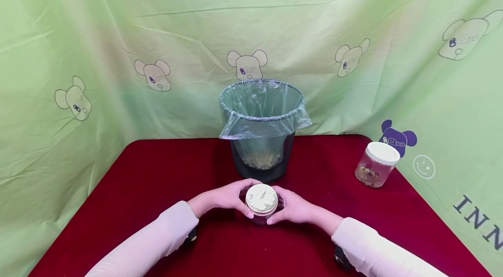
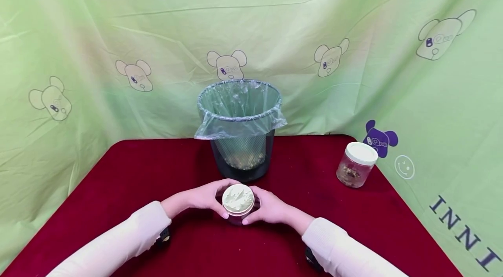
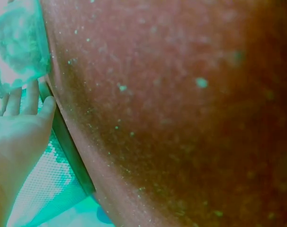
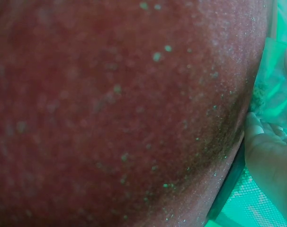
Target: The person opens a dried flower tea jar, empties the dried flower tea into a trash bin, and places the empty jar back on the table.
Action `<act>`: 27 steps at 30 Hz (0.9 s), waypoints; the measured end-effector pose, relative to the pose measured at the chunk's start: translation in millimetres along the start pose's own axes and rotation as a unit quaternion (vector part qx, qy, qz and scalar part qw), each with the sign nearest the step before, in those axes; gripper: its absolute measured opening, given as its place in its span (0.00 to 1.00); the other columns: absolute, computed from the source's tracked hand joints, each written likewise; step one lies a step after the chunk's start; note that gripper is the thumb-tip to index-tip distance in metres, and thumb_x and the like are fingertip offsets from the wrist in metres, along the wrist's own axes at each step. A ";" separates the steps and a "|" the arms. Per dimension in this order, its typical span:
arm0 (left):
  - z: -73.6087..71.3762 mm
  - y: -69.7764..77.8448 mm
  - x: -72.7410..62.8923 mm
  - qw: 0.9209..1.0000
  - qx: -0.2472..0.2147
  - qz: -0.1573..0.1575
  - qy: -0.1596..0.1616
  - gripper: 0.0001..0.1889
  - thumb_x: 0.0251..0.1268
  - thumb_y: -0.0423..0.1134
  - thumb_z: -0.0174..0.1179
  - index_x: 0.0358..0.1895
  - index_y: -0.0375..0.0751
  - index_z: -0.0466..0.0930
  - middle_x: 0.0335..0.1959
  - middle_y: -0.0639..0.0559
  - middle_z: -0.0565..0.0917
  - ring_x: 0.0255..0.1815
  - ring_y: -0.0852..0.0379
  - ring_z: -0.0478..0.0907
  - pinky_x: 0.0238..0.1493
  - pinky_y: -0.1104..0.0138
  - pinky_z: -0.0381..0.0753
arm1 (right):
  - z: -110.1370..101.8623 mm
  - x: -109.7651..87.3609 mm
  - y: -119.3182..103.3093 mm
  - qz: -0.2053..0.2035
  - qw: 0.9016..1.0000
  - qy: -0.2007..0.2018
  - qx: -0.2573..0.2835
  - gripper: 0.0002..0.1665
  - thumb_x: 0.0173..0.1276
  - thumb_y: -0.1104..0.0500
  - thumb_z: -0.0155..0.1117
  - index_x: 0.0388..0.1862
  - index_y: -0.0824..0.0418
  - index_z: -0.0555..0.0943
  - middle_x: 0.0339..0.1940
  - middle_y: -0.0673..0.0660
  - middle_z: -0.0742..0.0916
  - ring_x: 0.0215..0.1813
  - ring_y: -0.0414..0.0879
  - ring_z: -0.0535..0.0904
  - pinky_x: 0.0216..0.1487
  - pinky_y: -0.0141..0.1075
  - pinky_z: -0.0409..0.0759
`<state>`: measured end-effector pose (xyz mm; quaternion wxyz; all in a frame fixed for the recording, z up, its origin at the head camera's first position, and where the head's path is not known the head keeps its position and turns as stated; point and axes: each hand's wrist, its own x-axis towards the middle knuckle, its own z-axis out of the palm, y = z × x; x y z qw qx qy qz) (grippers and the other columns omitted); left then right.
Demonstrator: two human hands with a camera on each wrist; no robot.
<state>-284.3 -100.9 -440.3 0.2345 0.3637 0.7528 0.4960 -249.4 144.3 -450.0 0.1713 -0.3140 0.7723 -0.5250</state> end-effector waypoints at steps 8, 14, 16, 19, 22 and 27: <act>4.8 0.9 -3.9 1.000 0.014 -0.005 0.027 0.39 0.45 0.29 0.76 0.65 0.37 0.67 0.55 0.55 0.77 0.56 0.61 0.74 0.60 0.68 0.69 | 0.2 -0.4 -1.8 0.003 1.000 0.000 0.001 0.45 0.51 0.66 0.78 0.65 0.71 0.65 0.57 0.59 0.79 0.58 0.46 0.76 0.57 0.32 0.74; 14.9 4.6 -9.4 0.996 0.040 -0.012 0.077 0.39 0.44 0.35 0.78 0.62 0.39 0.69 0.53 0.56 0.78 0.55 0.61 0.74 0.59 0.68 0.69 | 0.3 -0.3 -1.1 -0.003 1.000 0.000 0.001 0.45 0.51 0.66 0.78 0.65 0.71 0.65 0.57 0.60 0.79 0.58 0.45 0.76 0.56 0.31 0.74; 19.7 6.2 -11.8 0.992 0.061 -0.019 0.104 0.39 0.42 0.39 0.79 0.61 0.42 0.70 0.51 0.58 0.78 0.54 0.62 0.74 0.58 0.67 0.70 | 0.5 0.0 -0.3 -0.005 1.000 -0.001 0.007 0.44 0.51 0.67 0.78 0.64 0.71 0.65 0.57 0.60 0.79 0.57 0.44 0.76 0.57 0.31 0.74; 27.6 10.5 -15.2 0.984 0.094 -0.032 0.148 0.40 0.39 0.45 0.81 0.60 0.44 0.71 0.50 0.61 0.78 0.53 0.62 0.74 0.57 0.66 0.71 | 0.6 0.3 0.9 -0.008 1.000 -0.003 0.015 0.44 0.51 0.68 0.78 0.64 0.72 0.65 0.57 0.60 0.80 0.58 0.44 0.76 0.57 0.32 0.73; 35.8 14.9 -17.8 0.973 0.123 -0.047 0.189 0.42 0.36 0.50 0.81 0.59 0.45 0.72 0.50 0.61 0.78 0.52 0.62 0.74 0.57 0.64 0.72 | 0.4 0.3 1.6 -0.008 1.000 -0.004 0.014 0.44 0.51 0.67 0.78 0.64 0.71 0.65 0.56 0.59 0.80 0.58 0.43 0.76 0.58 0.32 0.73; 46.6 18.7 -20.1 0.956 0.157 -0.056 0.240 0.43 0.32 0.56 0.81 0.57 0.42 0.73 0.48 0.59 0.78 0.50 0.60 0.75 0.54 0.62 0.74 | 0.7 -0.2 0.4 -0.007 1.000 -0.002 0.008 0.44 0.51 0.67 0.78 0.64 0.71 0.65 0.56 0.59 0.80 0.57 0.44 0.76 0.57 0.31 0.73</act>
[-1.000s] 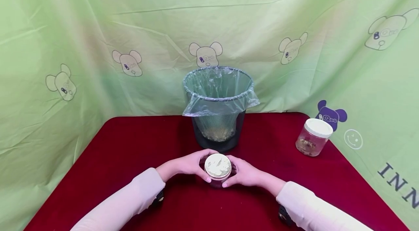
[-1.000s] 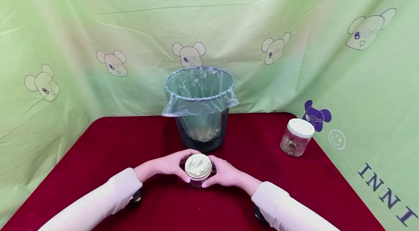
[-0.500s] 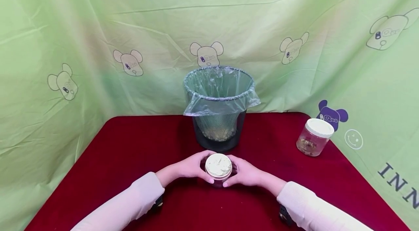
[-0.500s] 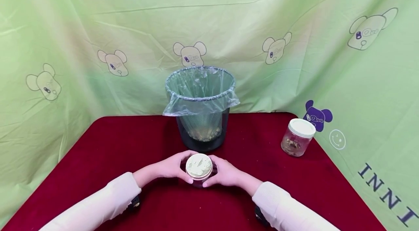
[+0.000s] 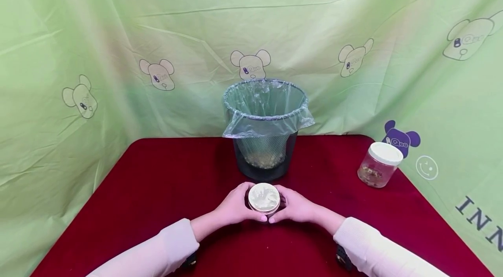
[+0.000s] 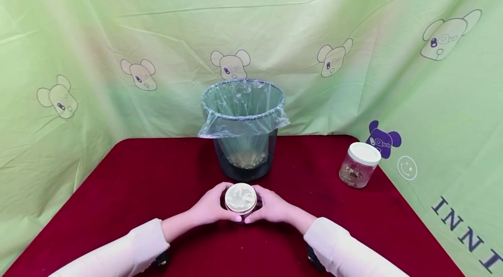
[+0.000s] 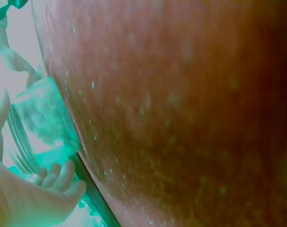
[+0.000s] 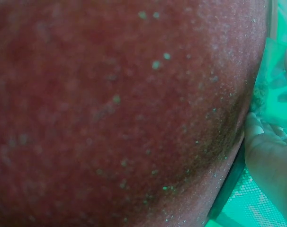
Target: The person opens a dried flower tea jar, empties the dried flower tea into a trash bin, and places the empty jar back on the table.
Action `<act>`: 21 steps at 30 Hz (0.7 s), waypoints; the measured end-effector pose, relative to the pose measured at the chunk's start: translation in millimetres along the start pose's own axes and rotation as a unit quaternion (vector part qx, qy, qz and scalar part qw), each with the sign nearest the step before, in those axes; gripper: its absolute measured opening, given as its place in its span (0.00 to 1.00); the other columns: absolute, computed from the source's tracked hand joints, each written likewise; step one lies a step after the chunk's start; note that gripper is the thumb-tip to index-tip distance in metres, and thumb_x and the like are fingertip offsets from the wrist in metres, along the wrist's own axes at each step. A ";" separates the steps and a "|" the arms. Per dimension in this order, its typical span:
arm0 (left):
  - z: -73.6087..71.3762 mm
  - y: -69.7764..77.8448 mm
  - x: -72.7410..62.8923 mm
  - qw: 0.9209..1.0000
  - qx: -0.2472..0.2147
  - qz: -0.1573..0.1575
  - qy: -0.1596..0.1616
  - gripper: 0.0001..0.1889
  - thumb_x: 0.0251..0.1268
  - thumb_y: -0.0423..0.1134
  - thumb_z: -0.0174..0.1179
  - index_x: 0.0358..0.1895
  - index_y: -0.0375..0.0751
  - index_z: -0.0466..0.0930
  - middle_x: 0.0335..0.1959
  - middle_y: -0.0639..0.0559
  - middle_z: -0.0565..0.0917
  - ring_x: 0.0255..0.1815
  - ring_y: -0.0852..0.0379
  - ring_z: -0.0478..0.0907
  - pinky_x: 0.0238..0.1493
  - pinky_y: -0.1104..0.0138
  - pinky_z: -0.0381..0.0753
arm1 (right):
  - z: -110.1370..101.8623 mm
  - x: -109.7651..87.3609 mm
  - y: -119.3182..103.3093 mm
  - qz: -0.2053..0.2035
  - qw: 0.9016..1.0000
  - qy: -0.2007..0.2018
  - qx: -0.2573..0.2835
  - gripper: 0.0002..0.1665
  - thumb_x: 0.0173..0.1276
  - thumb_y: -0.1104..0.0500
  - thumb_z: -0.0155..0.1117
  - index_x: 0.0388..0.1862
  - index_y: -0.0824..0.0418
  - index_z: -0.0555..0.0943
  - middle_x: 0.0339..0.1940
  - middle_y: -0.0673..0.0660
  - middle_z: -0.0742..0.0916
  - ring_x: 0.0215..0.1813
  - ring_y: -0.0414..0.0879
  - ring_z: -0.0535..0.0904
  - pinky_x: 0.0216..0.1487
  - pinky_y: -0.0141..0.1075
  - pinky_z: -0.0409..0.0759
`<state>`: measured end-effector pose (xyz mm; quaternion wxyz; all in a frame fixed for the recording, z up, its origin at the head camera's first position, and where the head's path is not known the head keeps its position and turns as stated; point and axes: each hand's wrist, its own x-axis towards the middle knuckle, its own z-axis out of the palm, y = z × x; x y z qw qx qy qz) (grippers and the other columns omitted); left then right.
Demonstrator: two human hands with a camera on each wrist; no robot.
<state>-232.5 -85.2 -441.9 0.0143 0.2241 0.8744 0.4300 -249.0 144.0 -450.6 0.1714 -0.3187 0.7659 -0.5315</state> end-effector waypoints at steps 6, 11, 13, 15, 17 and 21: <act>4.9 0.5 -1.9 0.999 0.035 -0.003 0.029 0.44 0.29 0.61 0.80 0.53 0.43 0.74 0.45 0.60 0.77 0.48 0.59 0.75 0.51 0.62 0.75 | 0.0 -0.1 -1.7 0.001 1.000 -0.005 0.008 0.44 0.51 0.68 0.77 0.64 0.72 0.65 0.56 0.60 0.80 0.58 0.45 0.76 0.57 0.31 0.74; 6.5 4.6 -3.5 0.998 0.049 -0.011 0.042 0.45 0.26 0.64 0.79 0.52 0.45 0.74 0.44 0.60 0.76 0.47 0.58 0.75 0.49 0.61 0.76 | -1.1 0.1 -0.7 0.001 1.000 -0.006 0.011 0.44 0.51 0.68 0.77 0.65 0.72 0.64 0.56 0.61 0.80 0.58 0.44 0.76 0.57 0.31 0.74; 6.7 6.2 -3.9 0.998 0.052 -0.013 0.044 0.45 0.26 0.64 0.79 0.52 0.45 0.74 0.44 0.60 0.76 0.47 0.58 0.75 0.49 0.61 0.76 | -1.3 0.2 -0.9 0.001 1.000 -0.007 0.013 0.44 0.51 0.68 0.77 0.64 0.72 0.64 0.56 0.60 0.80 0.58 0.44 0.76 0.57 0.32 0.74; 6.9 6.5 -3.7 0.998 0.053 -0.013 0.045 0.45 0.25 0.65 0.79 0.51 0.44 0.73 0.43 0.60 0.75 0.47 0.58 0.74 0.49 0.61 0.76 | -1.3 0.1 -1.3 0.003 1.000 -0.006 0.011 0.44 0.51 0.68 0.77 0.64 0.72 0.65 0.56 0.60 0.80 0.57 0.45 0.76 0.57 0.31 0.74; 6.7 6.7 -3.7 0.998 0.046 -0.012 0.043 0.45 0.25 0.64 0.80 0.51 0.43 0.73 0.43 0.59 0.75 0.46 0.58 0.74 0.49 0.61 0.75 | -1.2 -0.1 -2.3 0.002 1.000 -0.005 0.007 0.44 0.51 0.68 0.77 0.64 0.72 0.65 0.56 0.60 0.80 0.57 0.45 0.76 0.57 0.32 0.74; 4.6 5.0 -2.7 0.999 0.032 -0.007 0.022 0.47 0.26 0.63 0.80 0.53 0.40 0.71 0.46 0.56 0.74 0.48 0.57 0.72 0.50 0.62 0.74 | -0.5 -0.4 -4.3 -0.001 1.000 -0.004 0.000 0.44 0.51 0.67 0.78 0.64 0.72 0.65 0.57 0.60 0.79 0.57 0.44 0.76 0.57 0.32 0.74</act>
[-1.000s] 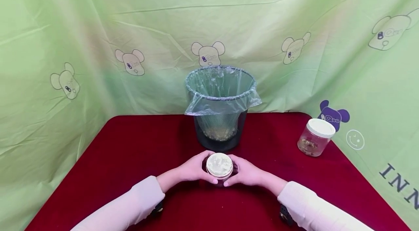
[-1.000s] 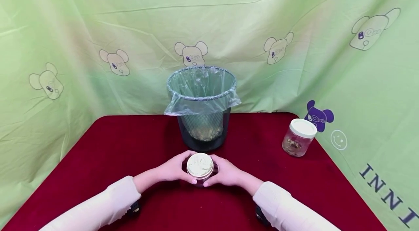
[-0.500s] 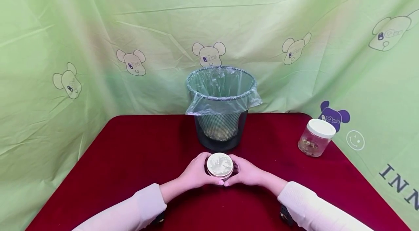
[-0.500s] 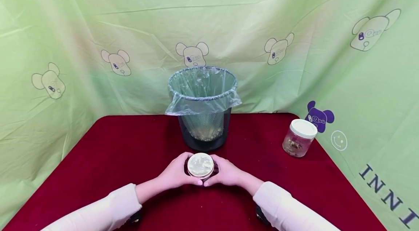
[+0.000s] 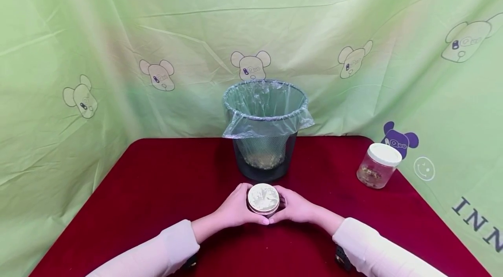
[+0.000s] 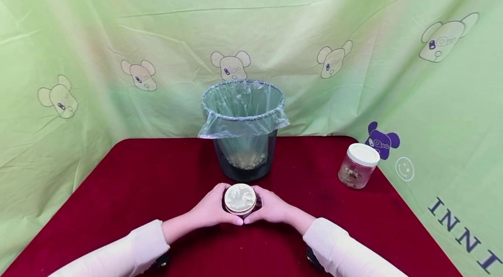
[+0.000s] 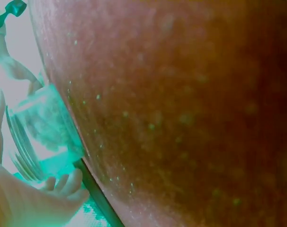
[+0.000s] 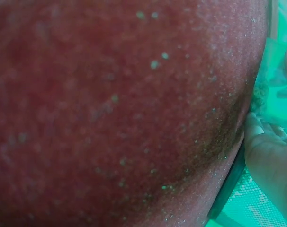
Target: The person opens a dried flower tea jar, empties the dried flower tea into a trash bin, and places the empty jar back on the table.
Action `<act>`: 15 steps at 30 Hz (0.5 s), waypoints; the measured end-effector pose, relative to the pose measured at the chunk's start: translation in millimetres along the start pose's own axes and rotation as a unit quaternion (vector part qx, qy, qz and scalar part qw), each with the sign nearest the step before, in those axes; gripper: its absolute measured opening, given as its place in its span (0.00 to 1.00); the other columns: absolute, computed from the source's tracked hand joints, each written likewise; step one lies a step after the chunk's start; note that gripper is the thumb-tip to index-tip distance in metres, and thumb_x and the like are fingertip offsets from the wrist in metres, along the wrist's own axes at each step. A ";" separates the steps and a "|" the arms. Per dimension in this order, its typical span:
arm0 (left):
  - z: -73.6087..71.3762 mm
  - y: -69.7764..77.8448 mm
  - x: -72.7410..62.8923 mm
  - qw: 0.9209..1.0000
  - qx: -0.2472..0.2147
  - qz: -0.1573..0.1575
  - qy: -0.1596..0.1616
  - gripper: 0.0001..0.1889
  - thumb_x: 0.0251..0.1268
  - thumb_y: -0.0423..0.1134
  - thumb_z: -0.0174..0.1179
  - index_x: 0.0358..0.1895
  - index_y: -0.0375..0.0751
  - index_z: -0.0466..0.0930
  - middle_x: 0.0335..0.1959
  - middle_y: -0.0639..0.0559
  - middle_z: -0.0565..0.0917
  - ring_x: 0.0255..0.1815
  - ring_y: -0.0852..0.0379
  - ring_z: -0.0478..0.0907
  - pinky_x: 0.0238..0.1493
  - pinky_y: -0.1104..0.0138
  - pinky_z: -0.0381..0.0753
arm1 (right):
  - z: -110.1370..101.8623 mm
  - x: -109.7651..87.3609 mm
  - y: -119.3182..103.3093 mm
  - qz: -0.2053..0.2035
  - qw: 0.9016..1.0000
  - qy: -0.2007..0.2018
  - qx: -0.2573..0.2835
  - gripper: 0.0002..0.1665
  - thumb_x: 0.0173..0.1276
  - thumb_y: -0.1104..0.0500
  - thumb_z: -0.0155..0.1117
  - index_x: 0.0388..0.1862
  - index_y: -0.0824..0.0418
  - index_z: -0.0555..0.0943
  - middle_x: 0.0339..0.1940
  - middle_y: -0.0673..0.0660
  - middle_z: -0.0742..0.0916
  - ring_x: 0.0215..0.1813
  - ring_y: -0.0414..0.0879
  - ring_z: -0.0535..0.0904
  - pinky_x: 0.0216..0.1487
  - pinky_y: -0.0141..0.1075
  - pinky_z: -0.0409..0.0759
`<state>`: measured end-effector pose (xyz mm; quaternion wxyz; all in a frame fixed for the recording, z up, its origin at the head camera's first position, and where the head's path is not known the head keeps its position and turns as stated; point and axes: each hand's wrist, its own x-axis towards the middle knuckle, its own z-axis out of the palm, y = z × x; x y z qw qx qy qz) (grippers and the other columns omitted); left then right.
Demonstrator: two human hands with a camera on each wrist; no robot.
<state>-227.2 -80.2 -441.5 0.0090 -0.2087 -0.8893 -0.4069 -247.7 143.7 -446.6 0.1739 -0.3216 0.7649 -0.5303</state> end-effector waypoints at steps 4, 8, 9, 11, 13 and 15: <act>-6.3 -4.7 5.8 0.999 -0.022 0.020 -0.039 0.48 0.30 0.58 0.81 0.58 0.38 0.70 0.50 0.54 0.74 0.52 0.57 0.72 0.55 0.62 0.73 | 0.2 0.0 -0.2 0.002 1.000 0.002 0.002 0.45 0.51 0.67 0.78 0.64 0.72 0.65 0.57 0.60 0.79 0.57 0.43 0.76 0.57 0.32 0.74; -15.6 -11.3 15.4 0.991 -0.080 0.039 -0.100 0.47 0.36 0.46 0.81 0.63 0.35 0.66 0.55 0.52 0.74 0.55 0.57 0.72 0.59 0.64 0.70 | -0.2 -0.3 -0.8 0.002 1.000 0.003 0.000 0.44 0.51 0.67 0.77 0.64 0.72 0.65 0.56 0.60 0.79 0.57 0.43 0.76 0.57 0.31 0.74; -17.7 -12.8 17.8 0.988 -0.094 0.040 -0.117 0.47 0.38 0.44 0.81 0.64 0.34 0.64 0.55 0.52 0.74 0.56 0.57 0.72 0.59 0.65 0.69 | -0.3 -0.6 -1.0 0.001 1.000 0.003 -0.001 0.43 0.51 0.67 0.77 0.64 0.72 0.65 0.56 0.60 0.79 0.57 0.44 0.76 0.57 0.31 0.74; -21.0 -16.4 22.8 0.980 -0.120 0.044 -0.150 0.47 0.40 0.39 0.80 0.65 0.34 0.62 0.56 0.52 0.74 0.56 0.58 0.73 0.59 0.66 0.69 | -0.4 -1.1 -1.3 -0.002 1.000 0.004 -0.005 0.43 0.51 0.67 0.77 0.64 0.72 0.65 0.57 0.60 0.79 0.58 0.44 0.76 0.57 0.31 0.74; -23.0 -20.1 27.3 0.973 -0.139 0.046 -0.179 0.46 0.42 0.35 0.79 0.66 0.35 0.61 0.56 0.52 0.75 0.56 0.59 0.73 0.59 0.68 0.69 | -0.3 -1.8 -1.6 -0.004 1.000 0.003 -0.008 0.44 0.52 0.66 0.77 0.64 0.73 0.65 0.57 0.61 0.79 0.59 0.45 0.75 0.57 0.32 0.74; -24.3 -23.3 31.1 0.965 -0.157 0.047 -0.204 0.45 0.43 0.33 0.77 0.67 0.35 0.61 0.56 0.52 0.75 0.56 0.59 0.73 0.59 0.68 0.69 | 0.2 -2.4 -2.0 -0.005 1.000 0.003 -0.009 0.44 0.52 0.66 0.77 0.64 0.73 0.65 0.58 0.61 0.79 0.59 0.45 0.75 0.57 0.32 0.73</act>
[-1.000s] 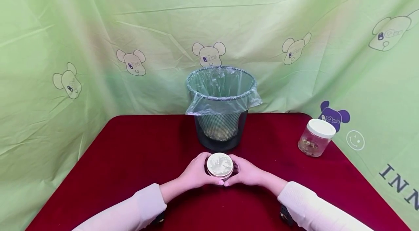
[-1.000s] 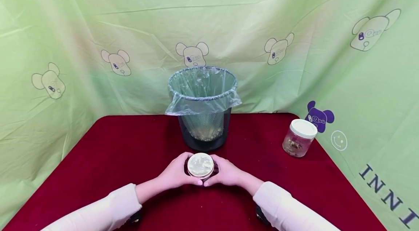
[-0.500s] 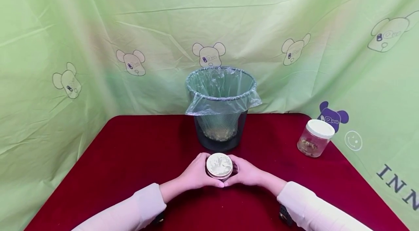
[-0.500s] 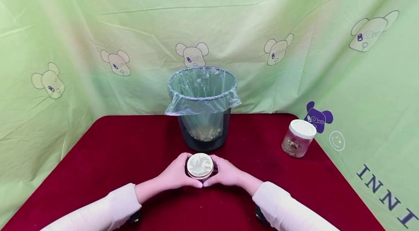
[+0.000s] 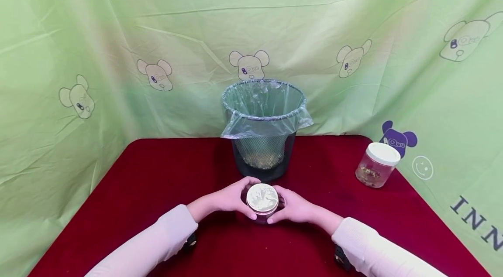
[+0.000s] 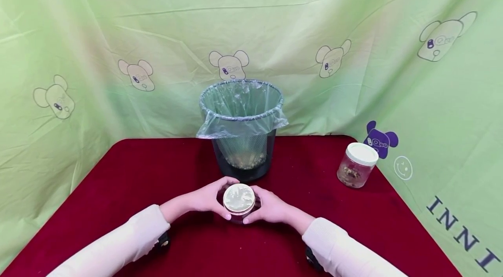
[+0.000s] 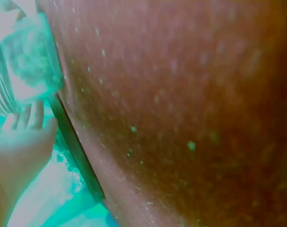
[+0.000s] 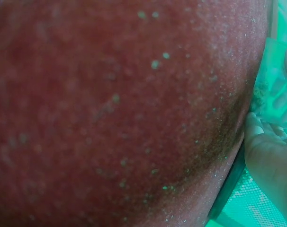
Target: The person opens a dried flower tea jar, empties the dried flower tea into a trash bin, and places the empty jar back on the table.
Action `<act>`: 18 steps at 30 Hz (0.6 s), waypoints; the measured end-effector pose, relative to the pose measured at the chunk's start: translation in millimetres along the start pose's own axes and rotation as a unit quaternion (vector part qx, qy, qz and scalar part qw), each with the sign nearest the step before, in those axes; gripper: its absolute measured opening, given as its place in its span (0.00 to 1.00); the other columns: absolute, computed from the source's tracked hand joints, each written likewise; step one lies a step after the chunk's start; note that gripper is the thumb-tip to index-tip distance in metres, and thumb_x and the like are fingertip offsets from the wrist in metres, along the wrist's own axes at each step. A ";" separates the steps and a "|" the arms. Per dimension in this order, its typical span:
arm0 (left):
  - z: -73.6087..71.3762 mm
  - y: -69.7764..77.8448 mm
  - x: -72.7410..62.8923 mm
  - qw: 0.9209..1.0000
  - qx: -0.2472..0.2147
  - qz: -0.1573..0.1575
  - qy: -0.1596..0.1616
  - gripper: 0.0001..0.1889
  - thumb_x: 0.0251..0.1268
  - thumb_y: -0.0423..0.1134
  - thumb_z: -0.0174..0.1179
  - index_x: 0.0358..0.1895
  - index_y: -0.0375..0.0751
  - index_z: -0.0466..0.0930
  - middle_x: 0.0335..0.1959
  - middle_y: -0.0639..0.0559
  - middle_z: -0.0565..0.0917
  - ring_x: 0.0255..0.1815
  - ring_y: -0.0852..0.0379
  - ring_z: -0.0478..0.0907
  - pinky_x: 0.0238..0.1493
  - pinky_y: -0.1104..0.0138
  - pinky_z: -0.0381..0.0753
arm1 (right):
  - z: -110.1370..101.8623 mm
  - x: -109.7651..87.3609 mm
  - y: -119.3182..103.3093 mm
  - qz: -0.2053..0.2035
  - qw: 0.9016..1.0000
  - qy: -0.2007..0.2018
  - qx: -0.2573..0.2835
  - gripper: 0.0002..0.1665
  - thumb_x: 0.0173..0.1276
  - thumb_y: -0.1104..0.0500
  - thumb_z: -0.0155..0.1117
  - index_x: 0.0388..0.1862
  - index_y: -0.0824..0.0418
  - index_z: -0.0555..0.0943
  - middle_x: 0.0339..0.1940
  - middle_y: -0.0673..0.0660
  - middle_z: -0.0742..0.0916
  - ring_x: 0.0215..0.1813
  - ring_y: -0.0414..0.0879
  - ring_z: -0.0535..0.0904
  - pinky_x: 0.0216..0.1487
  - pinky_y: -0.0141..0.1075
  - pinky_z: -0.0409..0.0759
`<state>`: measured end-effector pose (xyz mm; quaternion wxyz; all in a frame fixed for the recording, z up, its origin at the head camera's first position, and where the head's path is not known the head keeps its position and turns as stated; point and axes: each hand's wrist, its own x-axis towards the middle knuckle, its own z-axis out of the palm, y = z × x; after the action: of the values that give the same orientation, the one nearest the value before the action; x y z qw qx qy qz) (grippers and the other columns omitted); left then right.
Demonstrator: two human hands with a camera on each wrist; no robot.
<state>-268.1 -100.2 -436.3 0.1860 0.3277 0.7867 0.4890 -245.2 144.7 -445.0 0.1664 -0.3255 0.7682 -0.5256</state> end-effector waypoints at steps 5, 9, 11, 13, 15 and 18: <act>-5.8 -5.5 4.7 0.998 -0.035 -0.005 -0.042 0.45 0.44 0.28 0.75 0.68 0.37 0.60 0.58 0.53 0.74 0.58 0.60 0.72 0.61 0.68 0.67 | 1.7 0.2 0.4 0.005 1.000 -0.002 0.008 0.44 0.52 0.66 0.77 0.65 0.73 0.64 0.58 0.61 0.79 0.60 0.46 0.75 0.57 0.32 0.73; -6.8 -7.7 7.3 0.997 -0.048 0.000 -0.057 0.43 0.44 0.26 0.75 0.67 0.37 0.62 0.57 0.53 0.75 0.59 0.60 0.71 0.61 0.69 0.67 | 2.2 1.5 1.7 0.010 1.000 0.000 0.012 0.44 0.52 0.67 0.77 0.64 0.72 0.65 0.57 0.60 0.79 0.59 0.47 0.75 0.57 0.31 0.74; -6.6 -8.1 8.2 0.997 -0.050 0.007 -0.060 0.42 0.44 0.26 0.74 0.66 0.37 0.63 0.57 0.53 0.75 0.58 0.60 0.72 0.61 0.68 0.67 | 2.0 1.8 2.0 0.010 1.000 0.001 0.011 0.44 0.52 0.67 0.77 0.64 0.73 0.65 0.57 0.60 0.79 0.59 0.48 0.75 0.57 0.31 0.74; -6.6 -7.9 8.9 0.997 -0.051 0.010 -0.062 0.41 0.44 0.26 0.74 0.65 0.37 0.64 0.56 0.53 0.75 0.58 0.59 0.72 0.61 0.68 0.68 | 1.4 1.6 1.7 0.009 1.000 0.002 0.010 0.44 0.52 0.67 0.77 0.64 0.73 0.65 0.56 0.60 0.79 0.59 0.48 0.75 0.57 0.31 0.74; -6.6 -8.4 9.2 0.997 -0.050 0.013 -0.060 0.41 0.44 0.26 0.75 0.65 0.37 0.64 0.56 0.53 0.75 0.57 0.59 0.72 0.60 0.68 0.68 | 1.2 1.7 1.2 0.012 1.000 0.003 0.008 0.44 0.51 0.67 0.78 0.64 0.73 0.65 0.57 0.60 0.79 0.59 0.48 0.75 0.57 0.31 0.74; -5.8 -8.4 9.1 0.997 -0.045 0.016 -0.055 0.40 0.44 0.27 0.75 0.64 0.36 0.65 0.55 0.53 0.76 0.56 0.59 0.73 0.59 0.67 0.69 | 0.7 1.6 0.9 0.016 1.000 0.003 0.006 0.44 0.52 0.67 0.78 0.64 0.72 0.64 0.57 0.60 0.79 0.59 0.48 0.75 0.57 0.31 0.74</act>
<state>-280.9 -100.1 -440.9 0.2354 0.3583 0.7471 0.5080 -246.2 143.3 -446.0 0.1742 -0.3107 0.7707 -0.5283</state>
